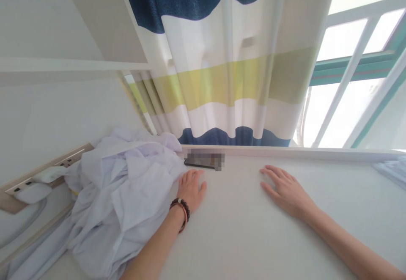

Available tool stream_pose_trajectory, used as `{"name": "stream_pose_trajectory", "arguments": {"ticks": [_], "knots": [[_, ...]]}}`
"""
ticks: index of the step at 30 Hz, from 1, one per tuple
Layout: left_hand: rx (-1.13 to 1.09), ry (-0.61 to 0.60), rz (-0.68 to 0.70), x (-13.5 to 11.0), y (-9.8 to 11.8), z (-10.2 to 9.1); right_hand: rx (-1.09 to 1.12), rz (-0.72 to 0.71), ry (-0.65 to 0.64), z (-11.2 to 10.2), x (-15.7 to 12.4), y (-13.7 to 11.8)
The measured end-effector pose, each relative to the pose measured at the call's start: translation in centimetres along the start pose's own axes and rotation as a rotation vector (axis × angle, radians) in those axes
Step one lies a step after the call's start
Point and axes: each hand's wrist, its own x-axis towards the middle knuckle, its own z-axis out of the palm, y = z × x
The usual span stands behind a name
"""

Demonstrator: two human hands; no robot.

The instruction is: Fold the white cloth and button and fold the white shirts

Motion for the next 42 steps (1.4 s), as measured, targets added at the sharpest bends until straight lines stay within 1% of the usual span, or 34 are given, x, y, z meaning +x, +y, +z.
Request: {"name": "stream_pose_trajectory", "arguments": {"ticks": [6,9,13,16,18,20,22,23,25,26,27,28,29,30,31,32,34,35,36,38,40,41,42], "knots": [[0.012,0.013,-0.054,1.6,0.5,0.4,-0.002,-0.013,-0.014,0.0,-0.1,-0.1],[0.006,-0.003,-0.051,2.0,0.5,0.4,-0.014,-0.008,-0.019,0.1,0.0,-0.1],[0.065,-0.041,-0.034,2.4,0.6,0.3,-0.041,-0.023,-0.004,0.4,0.0,0.0],[0.123,-0.057,-0.019,2.5,0.9,0.5,-0.055,-0.037,0.008,0.5,-0.1,0.2],[0.136,-0.055,-0.021,2.3,1.3,0.7,-0.059,-0.049,0.008,0.5,-0.1,0.3],[0.148,-0.05,-0.029,2.0,1.9,0.5,-0.063,-0.058,0.009,0.5,-0.3,0.4],[0.194,-0.014,0.0,1.6,2.4,-0.8,-0.064,-0.058,0.012,0.6,-0.4,0.5],[0.235,0.028,0.025,1.4,2.4,-2.0,-0.064,-0.056,0.013,0.7,-0.5,0.5],[0.341,0.157,0.04,1.2,1.9,-5.0,-0.064,-0.054,0.012,0.7,-0.6,0.6],[0.394,0.246,-0.041,1.1,1.3,-6.6,-0.065,-0.056,0.012,0.8,-0.6,0.6],[0.421,0.323,-0.18,1.0,0.4,-8.2,-0.067,-0.06,0.013,0.8,-0.6,0.6],[0.417,0.354,-0.33,0.9,-0.6,-9.4,-0.069,-0.065,0.015,0.7,-0.6,0.6],[0.4,0.321,-0.443,0.7,-1.7,-10.2,-0.07,-0.069,0.018,0.7,-0.6,0.5],[0.386,0.246,-0.511,0.4,-2.8,-10.6,-0.07,-0.07,0.022,0.7,-0.6,0.5],[0.376,0.136,-0.509,0.0,-3.9,-10.7,-0.068,-0.068,0.026,0.6,-0.7,0.6],[0.376,0.063,-0.445,-0.4,-4.9,-10.6,-0.066,-0.065,0.032,0.7,-0.7,0.6],[0.375,0.033,-0.389,-1.3,-6.4,-10.4,-0.061,-0.065,0.045,0.8,-0.7,0.7],[0.381,0.047,-0.377,-1.5,-6.8,-10.6,-0.06,-0.069,0.054,0.9,-0.7,0.7],[0.39,0.094,-0.381,-1.7,-7.1,-11.2,-0.06,-0.074,0.064,1.0,-0.7,0.8],[0.422,0.261,-0.386,-1.6,-6.9,-13.3,-0.06,-0.086,0.081,1.3,-0.7,1.0],[0.448,0.581,-0.319,-1.1,-5.9,-16.0,-0.06,-0.092,0.093,1.5,-0.8,1.1],[0.436,0.7,-0.276,-0.9,-5.1,-17.2,-0.06,-0.094,0.097,1.6,-0.9,1.1],[0.401,0.764,-0.229,-0.6,-4.2,-18.1,-0.06,-0.098,0.1,1.6,-0.9,1.2]]}}
